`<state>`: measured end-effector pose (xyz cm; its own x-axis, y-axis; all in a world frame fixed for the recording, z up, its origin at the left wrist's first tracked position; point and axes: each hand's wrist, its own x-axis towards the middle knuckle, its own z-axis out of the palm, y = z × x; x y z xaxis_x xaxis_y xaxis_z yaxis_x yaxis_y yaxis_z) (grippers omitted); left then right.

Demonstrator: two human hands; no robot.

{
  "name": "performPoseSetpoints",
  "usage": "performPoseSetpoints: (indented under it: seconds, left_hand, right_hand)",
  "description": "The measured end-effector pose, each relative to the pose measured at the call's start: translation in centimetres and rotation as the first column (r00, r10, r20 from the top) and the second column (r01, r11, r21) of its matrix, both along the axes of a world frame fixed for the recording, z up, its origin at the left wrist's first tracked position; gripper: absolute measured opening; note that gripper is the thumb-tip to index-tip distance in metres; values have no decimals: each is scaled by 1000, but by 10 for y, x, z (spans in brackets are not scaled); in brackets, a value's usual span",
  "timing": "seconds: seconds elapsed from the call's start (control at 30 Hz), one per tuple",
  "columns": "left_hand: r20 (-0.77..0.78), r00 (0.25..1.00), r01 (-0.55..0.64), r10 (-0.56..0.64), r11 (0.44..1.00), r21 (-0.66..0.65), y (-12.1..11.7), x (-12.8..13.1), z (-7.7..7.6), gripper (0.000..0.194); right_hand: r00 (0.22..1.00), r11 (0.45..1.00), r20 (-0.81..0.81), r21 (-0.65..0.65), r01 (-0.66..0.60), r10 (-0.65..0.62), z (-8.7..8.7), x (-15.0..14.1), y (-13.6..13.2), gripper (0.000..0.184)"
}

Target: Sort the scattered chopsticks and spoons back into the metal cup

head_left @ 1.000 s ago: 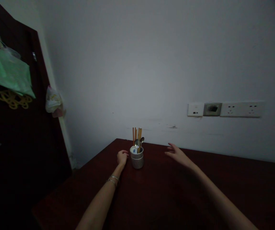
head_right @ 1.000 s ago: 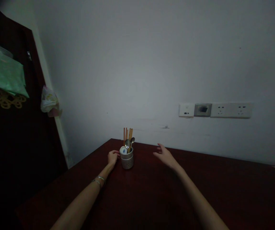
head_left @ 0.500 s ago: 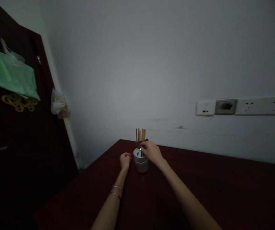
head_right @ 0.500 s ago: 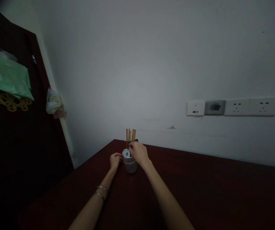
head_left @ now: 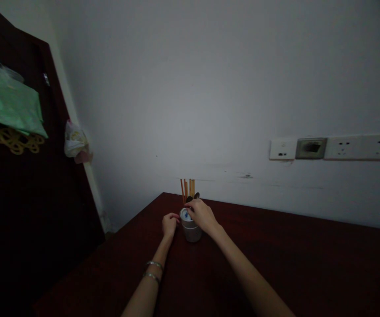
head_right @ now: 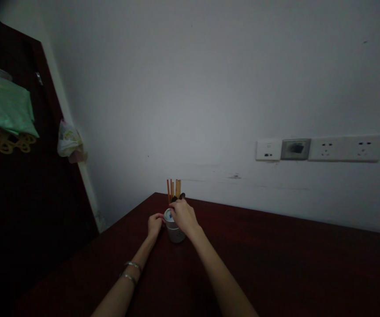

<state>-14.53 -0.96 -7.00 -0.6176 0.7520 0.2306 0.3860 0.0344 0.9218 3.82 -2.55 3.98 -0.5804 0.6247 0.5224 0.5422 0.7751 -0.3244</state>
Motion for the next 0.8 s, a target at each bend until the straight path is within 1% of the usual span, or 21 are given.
performPoseSetpoints:
  seconds: [0.17,0.33,0.43,0.63,0.8]
  left_hand:
    - [-16,1000,2,-1,1000,5,2,-1,-2,25]
    - [-38,999,-21,19,999,-41,4,-3,-6,25]
    - [-55,998,-14,11,999,-43,4,-3,-6,25]
    - [-33,999,-14,12,998,-65,3,-1,-2,26]
    - [-13,1000,-20,19,998,-68,3,-2,-3,25]
  right_hand:
    - [997,999,67,40,35,-37,-4,-1,0,27]
    - [997,998,67,51,40,-43,-5,-2,-1,25]
    - [996,998,76,46,45,-48,-5,-1,-2,25]
    - [996,993,11,81,87,-88,-2,1,-1,28]
    - [992,987,-65,110,114,-107,4,6,-2,31]
